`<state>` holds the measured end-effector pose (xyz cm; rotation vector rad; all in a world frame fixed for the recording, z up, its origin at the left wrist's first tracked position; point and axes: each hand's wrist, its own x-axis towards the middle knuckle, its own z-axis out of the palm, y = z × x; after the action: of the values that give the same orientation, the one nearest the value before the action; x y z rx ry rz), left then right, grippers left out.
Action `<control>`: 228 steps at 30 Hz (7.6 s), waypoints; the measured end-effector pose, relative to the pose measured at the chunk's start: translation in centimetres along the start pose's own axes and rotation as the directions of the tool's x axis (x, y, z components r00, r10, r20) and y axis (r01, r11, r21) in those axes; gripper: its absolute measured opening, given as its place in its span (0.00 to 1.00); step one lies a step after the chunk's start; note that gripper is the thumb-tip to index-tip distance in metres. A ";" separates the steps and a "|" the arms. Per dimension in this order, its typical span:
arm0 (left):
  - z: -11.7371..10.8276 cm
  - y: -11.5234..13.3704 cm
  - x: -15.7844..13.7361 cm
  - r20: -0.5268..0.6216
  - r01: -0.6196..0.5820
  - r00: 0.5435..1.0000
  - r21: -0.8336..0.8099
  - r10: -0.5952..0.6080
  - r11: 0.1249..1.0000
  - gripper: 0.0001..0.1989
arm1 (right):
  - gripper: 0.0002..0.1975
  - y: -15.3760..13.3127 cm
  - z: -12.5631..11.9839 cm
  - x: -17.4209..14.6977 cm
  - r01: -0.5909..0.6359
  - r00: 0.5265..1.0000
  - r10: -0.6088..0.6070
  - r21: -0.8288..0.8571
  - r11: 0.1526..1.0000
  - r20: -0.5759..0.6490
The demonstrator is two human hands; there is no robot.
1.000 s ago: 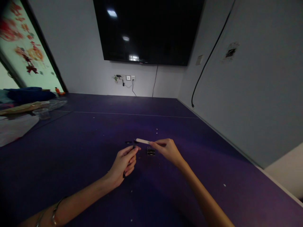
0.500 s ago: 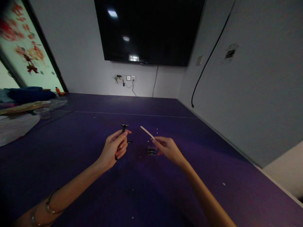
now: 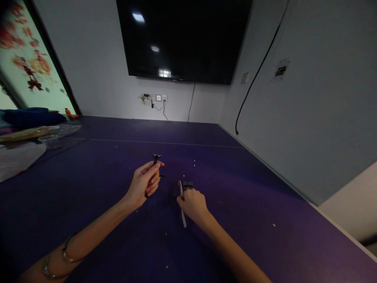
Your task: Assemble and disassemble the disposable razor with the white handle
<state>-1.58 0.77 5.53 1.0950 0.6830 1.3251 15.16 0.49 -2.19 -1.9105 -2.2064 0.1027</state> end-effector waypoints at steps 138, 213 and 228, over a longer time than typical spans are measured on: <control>0.1 -7.3 -2.6 0.142 -0.187 0.979 0.369 0.144 0.911 0.11 | 0.13 0.1 -6.8 0.7 0.368 0.930 -0.174 0.802 0.470 -0.325; -0.6 -4.4 0.2 -0.108 -0.067 0.984 0.525 0.145 0.848 0.10 | 0.11 -3.3 -3.8 -0.9 0.251 0.964 -0.231 0.158 0.955 -0.134; -4.9 -6.1 3.8 -0.185 0.103 0.982 0.396 -0.031 0.912 0.22 | 0.15 -1.7 -0.8 1.2 0.091 0.995 -0.100 0.420 0.903 -0.001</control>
<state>-2.84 6.16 -1.11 1.2779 1.1562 1.2598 13.57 1.32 -0.96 -1.5676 -2.0730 0.5380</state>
